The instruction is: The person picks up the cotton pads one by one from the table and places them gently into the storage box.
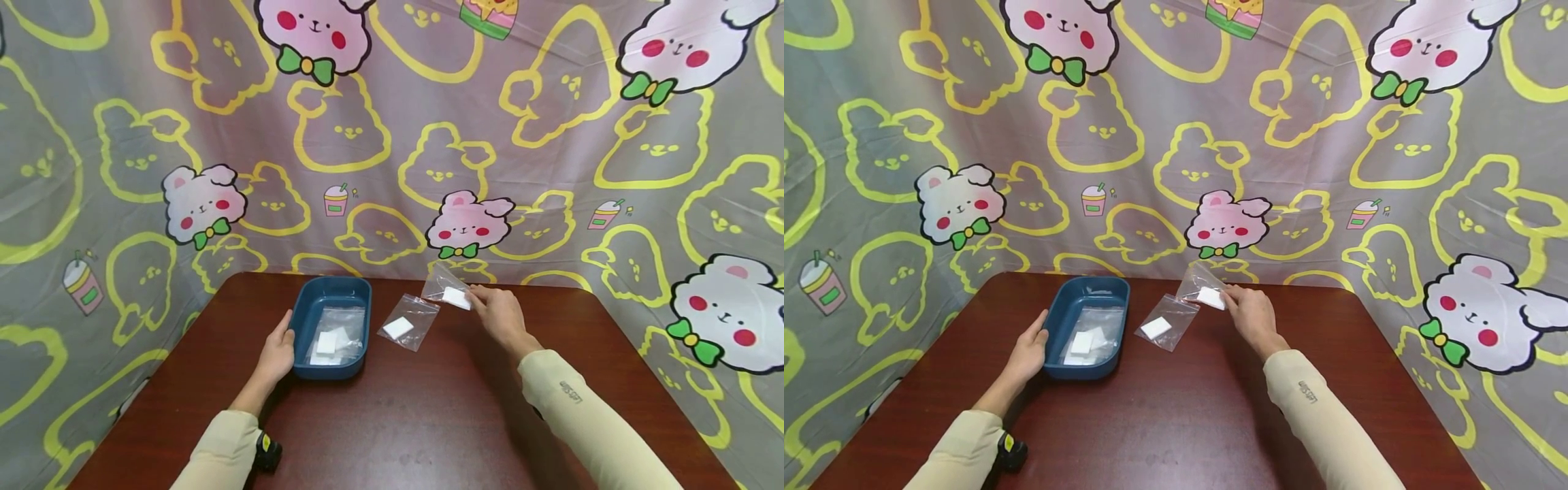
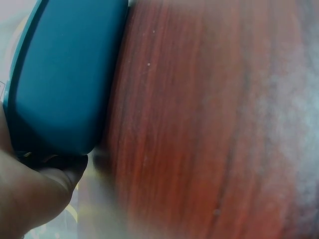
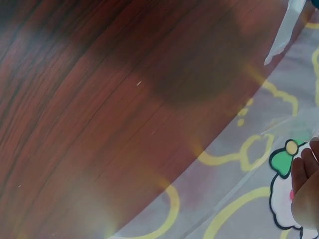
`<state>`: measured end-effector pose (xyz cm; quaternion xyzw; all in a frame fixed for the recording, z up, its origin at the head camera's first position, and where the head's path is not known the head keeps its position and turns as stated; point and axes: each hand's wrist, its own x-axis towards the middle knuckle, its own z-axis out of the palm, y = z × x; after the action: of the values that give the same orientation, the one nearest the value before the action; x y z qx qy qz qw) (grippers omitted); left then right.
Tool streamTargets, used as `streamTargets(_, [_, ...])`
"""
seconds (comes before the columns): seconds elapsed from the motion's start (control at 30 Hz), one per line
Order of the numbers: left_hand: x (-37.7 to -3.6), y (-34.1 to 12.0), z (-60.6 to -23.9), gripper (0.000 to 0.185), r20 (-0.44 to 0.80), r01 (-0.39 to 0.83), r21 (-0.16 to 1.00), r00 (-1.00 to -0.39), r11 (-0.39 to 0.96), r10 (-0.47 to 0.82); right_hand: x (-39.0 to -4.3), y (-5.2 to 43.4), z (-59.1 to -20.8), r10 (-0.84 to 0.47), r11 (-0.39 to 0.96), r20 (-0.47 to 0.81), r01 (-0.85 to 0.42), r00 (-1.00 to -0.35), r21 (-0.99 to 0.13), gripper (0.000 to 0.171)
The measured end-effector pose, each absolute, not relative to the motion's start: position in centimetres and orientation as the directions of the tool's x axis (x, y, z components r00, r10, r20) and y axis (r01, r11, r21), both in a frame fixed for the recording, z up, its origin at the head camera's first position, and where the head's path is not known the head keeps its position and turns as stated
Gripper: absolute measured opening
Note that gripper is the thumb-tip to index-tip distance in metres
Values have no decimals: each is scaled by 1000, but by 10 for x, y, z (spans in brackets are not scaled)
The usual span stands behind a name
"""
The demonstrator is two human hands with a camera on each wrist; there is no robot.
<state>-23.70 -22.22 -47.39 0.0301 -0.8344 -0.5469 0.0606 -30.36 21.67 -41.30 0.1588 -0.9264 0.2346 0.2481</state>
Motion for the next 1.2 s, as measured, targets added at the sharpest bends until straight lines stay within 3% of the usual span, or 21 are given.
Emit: streamTargets(1.2, [-236,-223,-473,53,48,-7,917,-991,399,-128,-290,41,-396,-437,637,518,-660,-735,-398,22])
